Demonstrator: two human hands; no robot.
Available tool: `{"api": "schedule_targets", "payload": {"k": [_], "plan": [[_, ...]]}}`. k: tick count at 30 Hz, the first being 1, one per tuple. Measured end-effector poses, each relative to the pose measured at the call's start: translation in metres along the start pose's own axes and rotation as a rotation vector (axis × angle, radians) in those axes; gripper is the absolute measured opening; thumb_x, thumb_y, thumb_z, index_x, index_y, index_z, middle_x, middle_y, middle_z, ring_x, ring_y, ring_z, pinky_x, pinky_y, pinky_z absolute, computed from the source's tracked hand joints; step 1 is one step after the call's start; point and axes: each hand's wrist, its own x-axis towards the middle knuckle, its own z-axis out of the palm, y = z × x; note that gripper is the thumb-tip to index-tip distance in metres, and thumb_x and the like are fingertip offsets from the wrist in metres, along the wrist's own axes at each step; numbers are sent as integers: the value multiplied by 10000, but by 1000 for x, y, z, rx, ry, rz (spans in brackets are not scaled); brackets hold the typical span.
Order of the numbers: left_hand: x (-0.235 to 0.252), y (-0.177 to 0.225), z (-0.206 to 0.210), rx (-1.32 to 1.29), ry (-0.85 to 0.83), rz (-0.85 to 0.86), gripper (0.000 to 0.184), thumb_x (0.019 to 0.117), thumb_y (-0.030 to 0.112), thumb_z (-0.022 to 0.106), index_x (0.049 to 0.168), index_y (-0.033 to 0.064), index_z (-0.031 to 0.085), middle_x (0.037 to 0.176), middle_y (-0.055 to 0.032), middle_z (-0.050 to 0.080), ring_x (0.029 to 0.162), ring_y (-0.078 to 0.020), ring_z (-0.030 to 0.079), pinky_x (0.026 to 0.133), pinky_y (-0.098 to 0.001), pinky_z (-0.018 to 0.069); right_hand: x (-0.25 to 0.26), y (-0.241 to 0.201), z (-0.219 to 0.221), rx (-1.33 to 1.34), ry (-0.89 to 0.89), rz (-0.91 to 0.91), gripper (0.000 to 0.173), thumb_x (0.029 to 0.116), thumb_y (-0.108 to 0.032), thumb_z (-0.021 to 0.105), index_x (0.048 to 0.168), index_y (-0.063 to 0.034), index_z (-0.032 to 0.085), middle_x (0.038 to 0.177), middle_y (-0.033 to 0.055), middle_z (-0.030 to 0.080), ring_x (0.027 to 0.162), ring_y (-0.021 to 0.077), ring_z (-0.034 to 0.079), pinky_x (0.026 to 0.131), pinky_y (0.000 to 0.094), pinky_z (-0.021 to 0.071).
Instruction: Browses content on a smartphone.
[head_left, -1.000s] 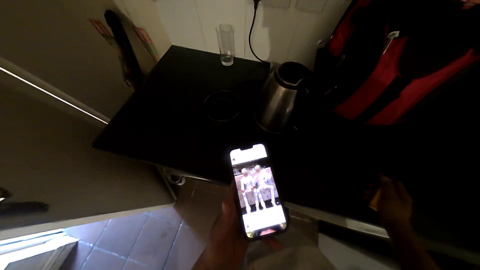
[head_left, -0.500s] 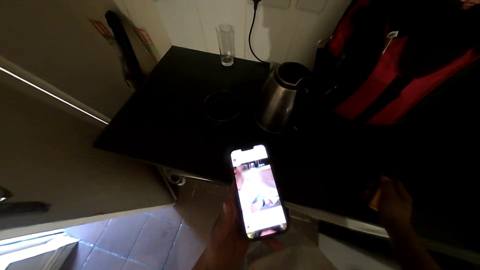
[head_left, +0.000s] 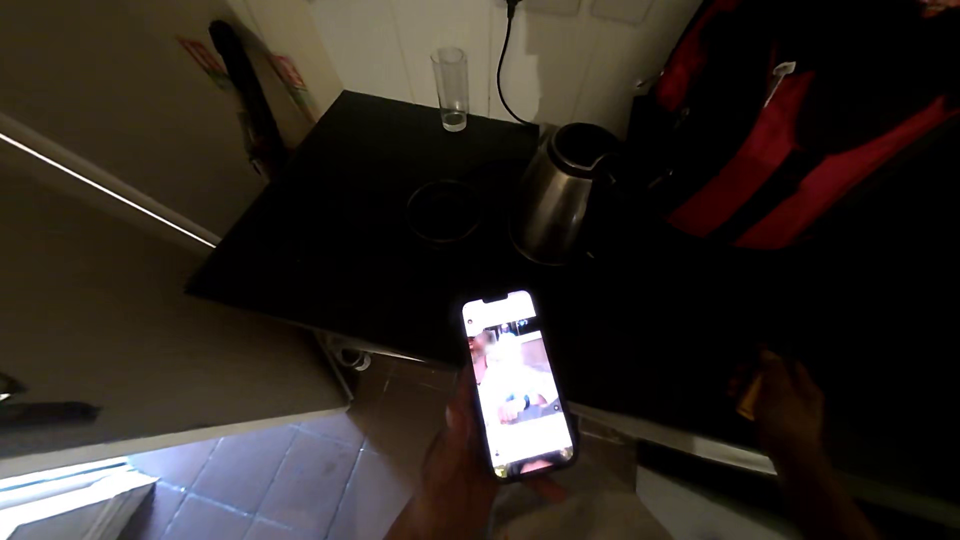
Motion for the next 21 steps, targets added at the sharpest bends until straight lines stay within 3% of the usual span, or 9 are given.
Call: {"api": "schedule_targets", "payload": {"k": [4, 21], "plan": [[0, 1, 0, -12, -18, 4, 685, 985, 599, 498, 1568, 276, 337, 1468, -135, 537, 1288, -384, 575, 776, -554, 621, 2, 3, -1, 13, 1, 23, 405, 1102, -348, 415, 1366, -56, 510, 832, 18, 625, 579, 105, 628, 506, 278, 571], [-3, -3, 1, 3, 15, 6, 704, 980, 607, 502, 1572, 275, 315, 1461, -124, 549, 1267, -372, 596, 764, -551, 626, 2, 2, -1, -4, 2, 23, 407, 1095, -348, 424, 1346, -39, 510, 825, 14, 630, 562, 102, 626, 498, 282, 574]]}}
